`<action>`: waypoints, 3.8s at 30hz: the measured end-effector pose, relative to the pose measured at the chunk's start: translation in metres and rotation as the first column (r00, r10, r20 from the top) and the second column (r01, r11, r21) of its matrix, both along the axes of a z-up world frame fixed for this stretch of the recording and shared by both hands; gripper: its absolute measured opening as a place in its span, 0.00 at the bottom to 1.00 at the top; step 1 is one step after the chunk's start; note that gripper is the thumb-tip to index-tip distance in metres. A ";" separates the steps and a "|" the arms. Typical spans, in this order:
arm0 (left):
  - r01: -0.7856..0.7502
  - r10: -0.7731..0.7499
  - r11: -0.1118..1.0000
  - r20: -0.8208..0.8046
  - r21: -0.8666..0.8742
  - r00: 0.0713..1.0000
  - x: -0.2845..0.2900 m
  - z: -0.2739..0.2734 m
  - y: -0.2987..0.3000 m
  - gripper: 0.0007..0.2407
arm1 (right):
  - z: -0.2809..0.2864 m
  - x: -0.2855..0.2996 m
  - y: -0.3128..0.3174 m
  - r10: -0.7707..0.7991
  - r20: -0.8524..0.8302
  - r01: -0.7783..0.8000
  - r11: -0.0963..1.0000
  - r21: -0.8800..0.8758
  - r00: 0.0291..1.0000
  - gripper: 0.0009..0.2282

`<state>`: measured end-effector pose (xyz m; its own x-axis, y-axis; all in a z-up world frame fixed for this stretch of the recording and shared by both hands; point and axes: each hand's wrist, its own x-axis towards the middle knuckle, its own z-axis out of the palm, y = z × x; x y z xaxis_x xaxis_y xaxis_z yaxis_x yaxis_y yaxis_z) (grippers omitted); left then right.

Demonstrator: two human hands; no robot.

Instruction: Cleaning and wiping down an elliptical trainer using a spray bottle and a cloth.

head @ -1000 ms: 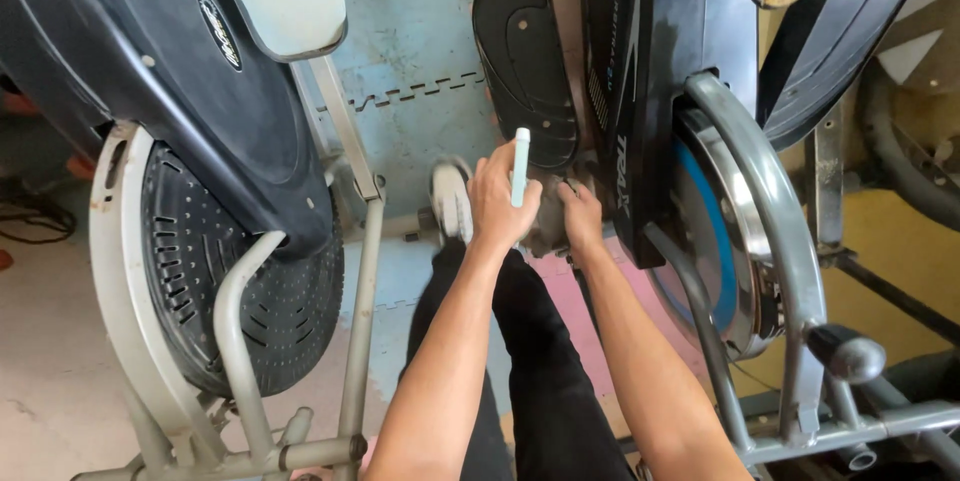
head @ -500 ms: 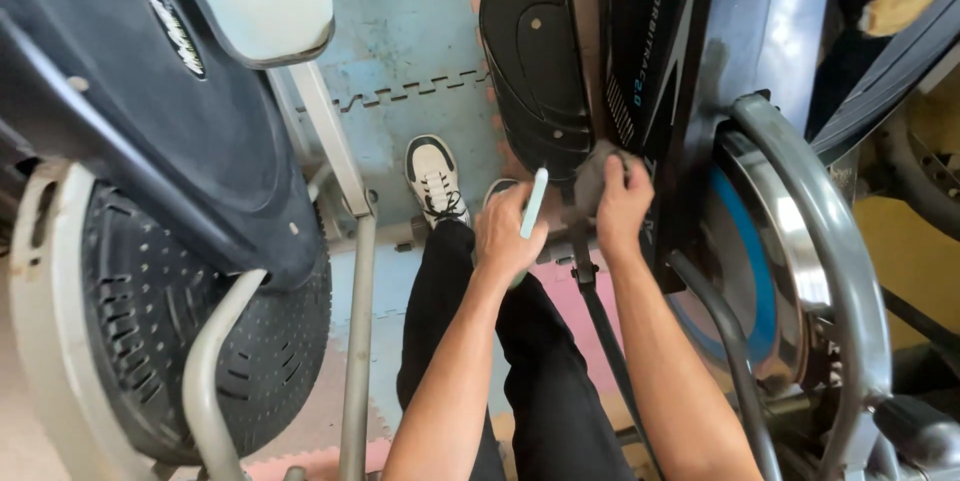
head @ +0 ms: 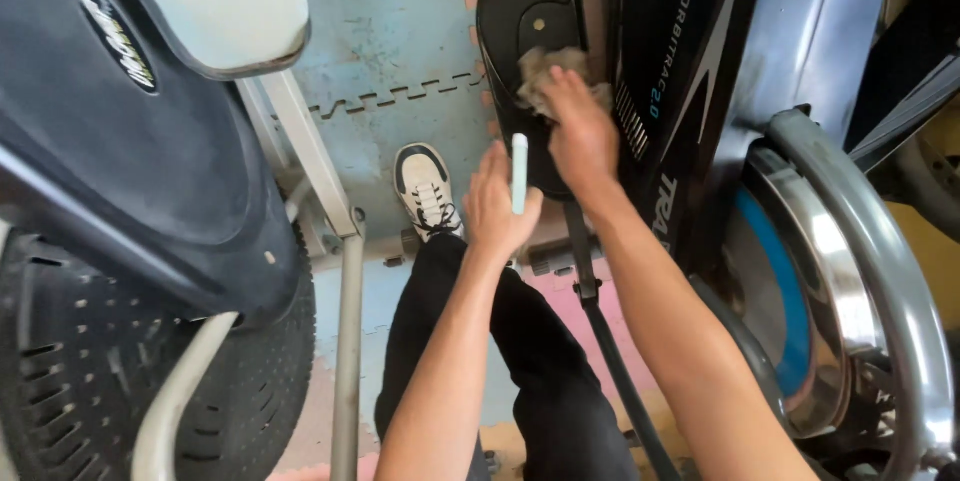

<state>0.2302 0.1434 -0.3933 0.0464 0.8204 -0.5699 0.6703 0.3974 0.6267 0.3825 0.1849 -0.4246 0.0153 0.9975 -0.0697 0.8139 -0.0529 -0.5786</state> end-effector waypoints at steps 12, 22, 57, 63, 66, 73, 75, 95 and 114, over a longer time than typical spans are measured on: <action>0.039 -0.045 0.997 -0.095 -0.066 0.994 -0.007 0.014 0.037 0.36 | -0.088 -0.029 -0.007 -0.122 0.106 0.138 0.976 -0.169 0.987 0.30; 0.060 -0.066 0.992 -0.050 -0.109 0.997 -0.007 0.039 0.060 0.36 | -0.111 -0.016 0.080 0.023 0.087 -0.023 1.000 -0.004 0.996 0.34; 0.096 -0.093 0.994 -0.050 0.049 0.994 -0.001 0.049 0.058 0.34 | -0.042 -0.022 0.040 -0.130 0.298 0.254 0.867 -0.428 0.946 0.27; 0.110 -0.111 0.994 -0.057 -0.011 0.992 -0.007 0.048 0.064 0.35 | -0.057 0.002 -0.064 0.194 0.491 0.169 0.781 -0.601 0.849 0.13; 0.117 -0.114 0.992 -0.075 0.036 0.991 -0.009 0.045 0.064 0.34 | -0.052 -0.002 -0.046 0.100 0.503 0.135 0.902 -0.410 0.858 0.17; 0.114 -0.113 0.993 -0.063 0.014 0.992 -0.010 0.052 0.073 0.34 | -0.084 -0.018 0.049 -0.099 0.391 0.138 0.988 -0.075 0.915 0.20; 0.097 -0.096 0.995 -0.050 0.031 0.994 -0.011 0.051 0.075 0.34 | -0.095 -0.019 0.082 -0.154 0.317 0.175 0.984 -0.038 0.936 0.19; 0.075 -0.076 0.997 -0.051 -0.030 0.996 -0.023 0.048 0.076 0.33 | -0.057 -0.015 -0.004 0.413 0.152 -0.408 0.911 -0.064 0.898 0.19; 0.088 -0.092 0.995 -0.087 -0.047 0.992 -0.031 0.049 0.068 0.34 | -0.044 -0.040 0.048 0.532 0.332 -0.541 0.838 -0.075 0.779 0.22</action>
<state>0.1991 0.2118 -0.3447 0.0664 0.7898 -0.6097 0.7572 0.3581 0.5463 0.3427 0.2327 -0.4686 -0.5053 0.8523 -0.1349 0.8465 0.4592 -0.2695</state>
